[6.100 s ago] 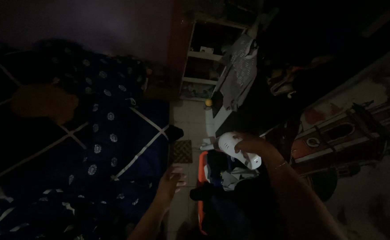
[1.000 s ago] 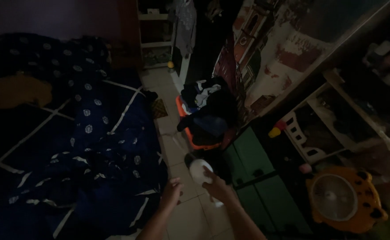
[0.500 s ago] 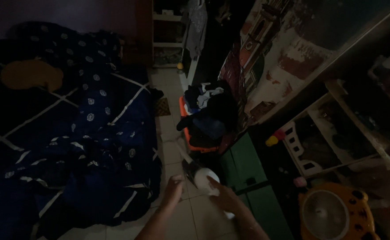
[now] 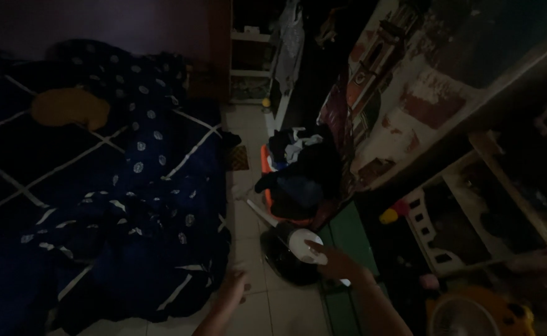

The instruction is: Vacuuming the floor of a bedroom.

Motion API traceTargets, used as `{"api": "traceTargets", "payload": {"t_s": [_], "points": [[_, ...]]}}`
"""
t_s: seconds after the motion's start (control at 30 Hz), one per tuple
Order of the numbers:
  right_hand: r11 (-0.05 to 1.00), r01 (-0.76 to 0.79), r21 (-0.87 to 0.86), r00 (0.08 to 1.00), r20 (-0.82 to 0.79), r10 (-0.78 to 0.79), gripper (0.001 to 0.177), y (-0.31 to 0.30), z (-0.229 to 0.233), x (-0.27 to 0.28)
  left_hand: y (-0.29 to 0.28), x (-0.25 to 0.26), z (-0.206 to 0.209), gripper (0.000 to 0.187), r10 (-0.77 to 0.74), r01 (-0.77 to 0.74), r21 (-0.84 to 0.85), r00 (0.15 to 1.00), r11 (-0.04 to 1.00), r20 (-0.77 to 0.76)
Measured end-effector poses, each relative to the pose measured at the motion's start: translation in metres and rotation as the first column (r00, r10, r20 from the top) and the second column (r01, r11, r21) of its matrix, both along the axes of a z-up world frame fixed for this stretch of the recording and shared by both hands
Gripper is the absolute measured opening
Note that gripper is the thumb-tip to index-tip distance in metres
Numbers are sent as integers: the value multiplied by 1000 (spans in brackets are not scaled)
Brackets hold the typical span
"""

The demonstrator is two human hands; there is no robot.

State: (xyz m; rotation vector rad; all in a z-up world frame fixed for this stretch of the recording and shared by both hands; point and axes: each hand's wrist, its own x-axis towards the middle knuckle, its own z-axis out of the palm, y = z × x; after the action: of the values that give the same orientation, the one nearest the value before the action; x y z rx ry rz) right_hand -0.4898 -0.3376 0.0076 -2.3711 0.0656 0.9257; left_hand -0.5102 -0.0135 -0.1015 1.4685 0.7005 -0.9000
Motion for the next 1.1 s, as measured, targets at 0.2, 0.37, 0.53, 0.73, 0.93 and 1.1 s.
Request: {"api": "traceTargets", "payload": {"t_s": [0.2, 0.37, 0.53, 0.73, 0.93, 1.1], "points": [[992, -71, 103, 995, 82, 63, 82, 12, -16, 64, 32, -12, 150, 63, 0, 11, 154, 997, 988, -74], [994, -54, 96, 996, 72, 47, 81, 39, -18, 44, 42, -21, 106, 64, 91, -95, 71, 994, 993, 66], [997, -48, 65, 996, 74, 43, 84, 60, -42, -9, 28, -9, 69, 65, 66, -69, 21, 990, 997, 127], [969, 44, 242, 972, 214, -98, 90, 57, -59, -82, -34, 4, 37, 50, -212, 199, 79, 948, 977, 237], [912, 383, 143, 893, -310, -327, 89, 88, 22, -128, -87, -7, 70, 56, -460, 452, 136, 887, 882, 35], [910, 403, 97, 910, -150, -387, 92, 102, 27, -179, -108, -28, 65, 64, -481, 471, 131, 875, 872, 57]]}}
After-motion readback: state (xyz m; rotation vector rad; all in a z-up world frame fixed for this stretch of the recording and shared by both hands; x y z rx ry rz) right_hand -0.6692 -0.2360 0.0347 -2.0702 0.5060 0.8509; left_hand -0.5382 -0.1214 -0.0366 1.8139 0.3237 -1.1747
